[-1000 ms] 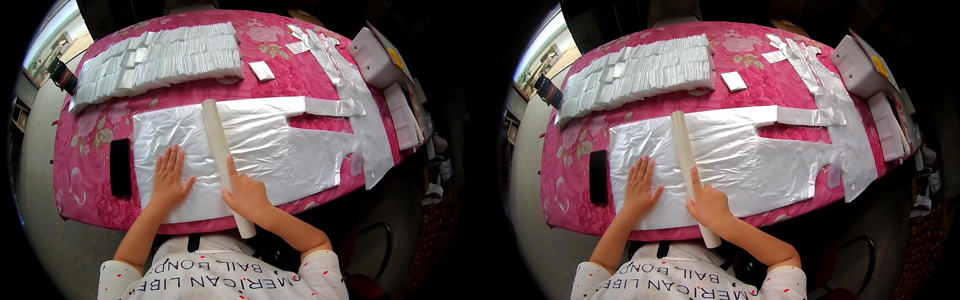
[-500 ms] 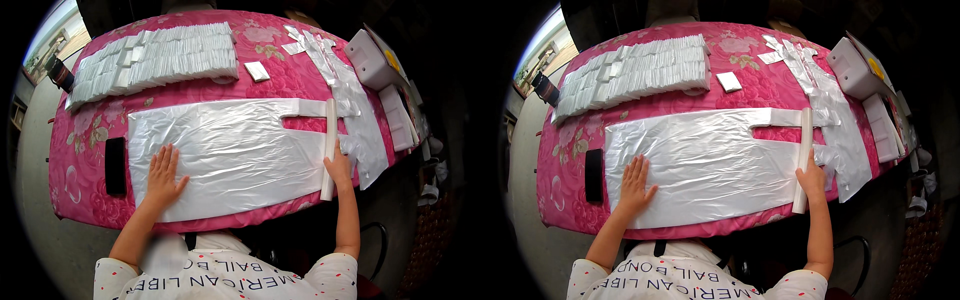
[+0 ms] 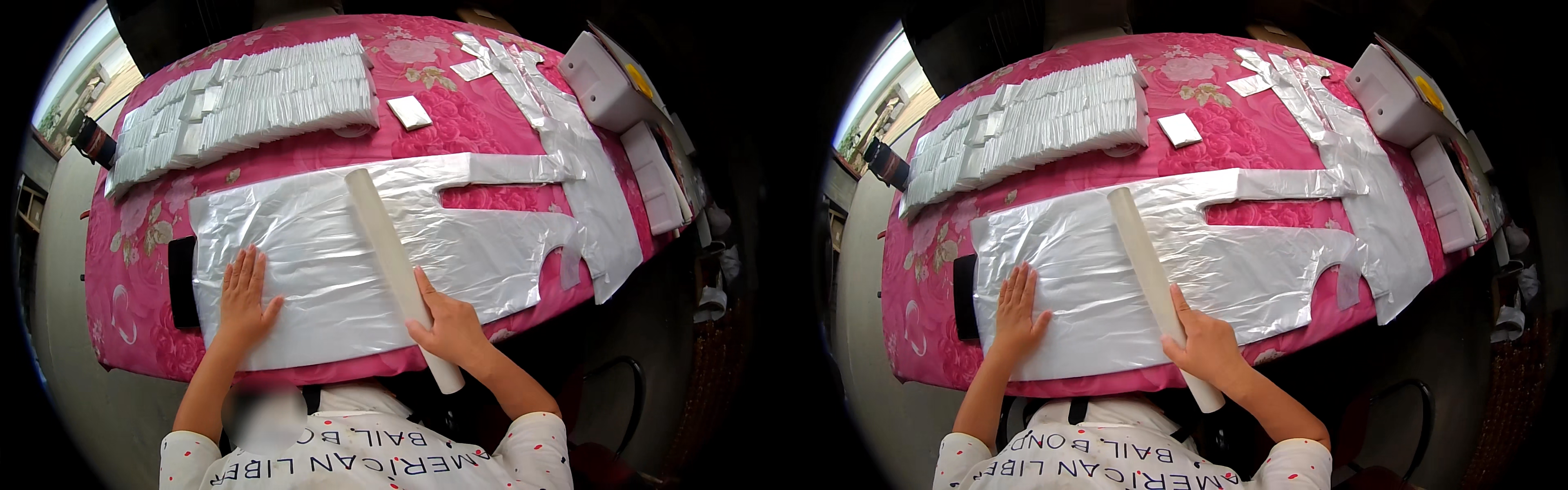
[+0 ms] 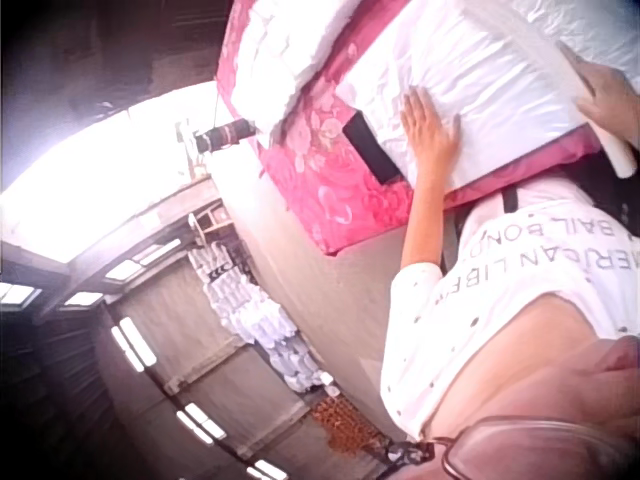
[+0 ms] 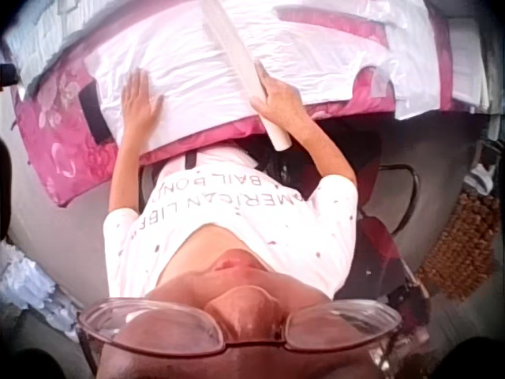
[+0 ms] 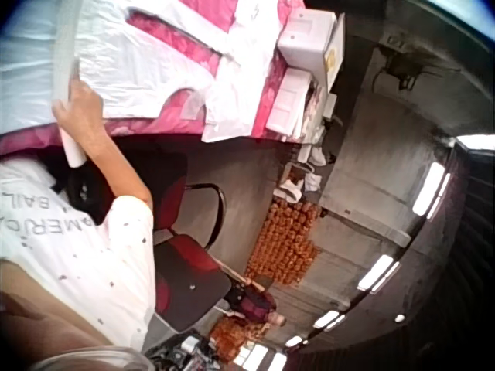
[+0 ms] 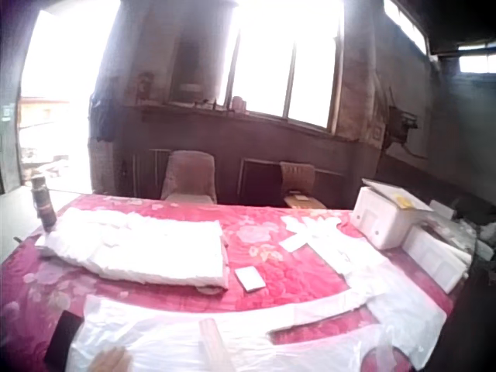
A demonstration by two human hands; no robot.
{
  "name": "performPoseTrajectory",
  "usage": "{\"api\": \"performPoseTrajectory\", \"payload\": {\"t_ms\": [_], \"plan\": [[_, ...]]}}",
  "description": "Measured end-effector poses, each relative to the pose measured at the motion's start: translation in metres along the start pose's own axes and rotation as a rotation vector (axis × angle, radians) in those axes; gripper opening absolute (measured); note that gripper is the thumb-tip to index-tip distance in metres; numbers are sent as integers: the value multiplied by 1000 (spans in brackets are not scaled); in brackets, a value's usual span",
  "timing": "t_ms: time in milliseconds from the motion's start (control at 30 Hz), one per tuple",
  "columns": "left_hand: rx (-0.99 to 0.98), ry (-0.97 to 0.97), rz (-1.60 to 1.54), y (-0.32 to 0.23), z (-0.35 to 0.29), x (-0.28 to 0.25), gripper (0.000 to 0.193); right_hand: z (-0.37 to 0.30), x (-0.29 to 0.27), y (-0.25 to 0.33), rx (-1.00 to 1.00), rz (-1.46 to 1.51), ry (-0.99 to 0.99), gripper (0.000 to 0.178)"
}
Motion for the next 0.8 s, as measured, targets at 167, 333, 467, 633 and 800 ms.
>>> {"api": "performPoseTrajectory", "payload": {"t_ms": [167,333,467,633,800], "plan": [[-2,23,7,-6,1,-4,72,14,6,-3,-3,-127,-82,69],[-5,6,26,-1,-2,-2,71,20,-16,-65,-45,-352,-191,56],[-6,23,8,-4,1,-5,71,2,-47,-131,87,-339,-246,56],[-25,34,19,-2,1,-2,72,-26,-98,-220,274,-423,-362,53],[-9,41,11,-2,2,0,72,-88,-155,-304,937,-487,-426,48]]}}
Point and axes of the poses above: each hand's wrist, its own z-axis towards the middle knuckle, its own x-axis out of the palm, y = z × x, the point moved 7 cm from there along z, towards the middle knuckle, and after that the axes turned 13 degrees about y, right-handed, at the moved point
